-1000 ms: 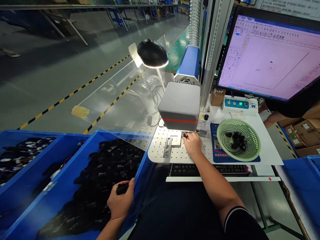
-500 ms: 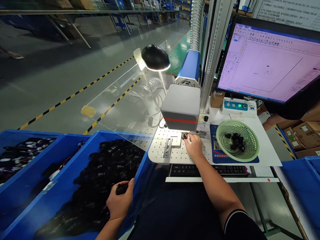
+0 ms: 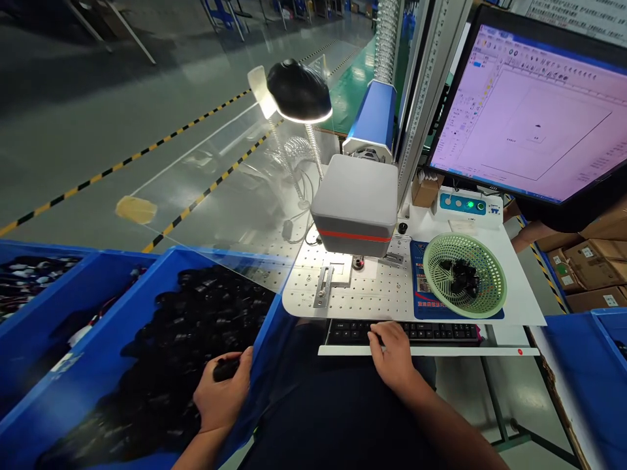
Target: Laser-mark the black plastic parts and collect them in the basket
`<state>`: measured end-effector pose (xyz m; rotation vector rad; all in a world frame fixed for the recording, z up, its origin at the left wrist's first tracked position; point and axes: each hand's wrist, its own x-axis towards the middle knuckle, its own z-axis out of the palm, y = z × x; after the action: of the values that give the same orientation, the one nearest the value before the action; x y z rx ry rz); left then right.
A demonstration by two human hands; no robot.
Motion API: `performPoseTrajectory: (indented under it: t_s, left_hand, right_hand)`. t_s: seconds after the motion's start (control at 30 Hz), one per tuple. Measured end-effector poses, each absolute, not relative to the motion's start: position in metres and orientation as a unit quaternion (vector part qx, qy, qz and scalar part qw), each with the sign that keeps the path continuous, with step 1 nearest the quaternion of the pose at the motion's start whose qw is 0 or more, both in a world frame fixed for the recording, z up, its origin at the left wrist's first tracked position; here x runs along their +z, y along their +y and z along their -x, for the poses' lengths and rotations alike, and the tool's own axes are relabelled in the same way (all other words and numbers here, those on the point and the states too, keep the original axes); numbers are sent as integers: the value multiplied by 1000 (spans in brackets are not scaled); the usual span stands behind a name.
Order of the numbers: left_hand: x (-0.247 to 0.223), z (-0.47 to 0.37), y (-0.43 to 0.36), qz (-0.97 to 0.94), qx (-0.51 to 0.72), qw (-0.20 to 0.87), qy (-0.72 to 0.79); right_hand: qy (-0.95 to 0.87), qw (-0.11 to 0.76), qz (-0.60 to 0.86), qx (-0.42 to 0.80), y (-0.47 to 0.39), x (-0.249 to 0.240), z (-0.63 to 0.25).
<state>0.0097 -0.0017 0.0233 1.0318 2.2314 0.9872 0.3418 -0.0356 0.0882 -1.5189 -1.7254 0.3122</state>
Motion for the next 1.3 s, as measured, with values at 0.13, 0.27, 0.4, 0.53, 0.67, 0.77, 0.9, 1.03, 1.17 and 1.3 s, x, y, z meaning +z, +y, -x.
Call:
performPoseTrajectory:
  t_s: [0.13,0.27,0.4,0.53,0.67,0.77,0.9,1.03,1.17,1.3]
  left_hand:
    - [21,-10,-2,-368,364,245,820]
    - [19,-10,-2,-369,370,245,817]
    - [20,-10,-2,-377,374,233,815]
    - [21,-9,-1,-377,373,235,815]
    - [19,-8,-2,-374,363,240,819]
    - [18,-6,-2,-371,357,250,820]
    - [21,-4,-1,-365,358,261,819]
    - [26,-3,-1,-357,347,272,824]
    - [29,-1,1,-354,339,277,827]
    - [33,1,3,-342,325,294,831]
  right_hand:
    - [-706,365,591,140,-54,81,-344]
    - [-712,341,597,142,-54,75,-348]
    - [-708,341,601,145,-52,75,-350]
    - [-699,368,597,141,-48,83,-349]
    - [-685,400,592,140,-28,97,-351]
    - [-670,414,603,124,0,100,-358]
    - [-648,389,645,112,40,92,-367]
    - [-635,353,681,93,59,83,-370]
    - [-654,351,665,79,55,81,-369]
    - [-662,356,657,64,52,81,-368]
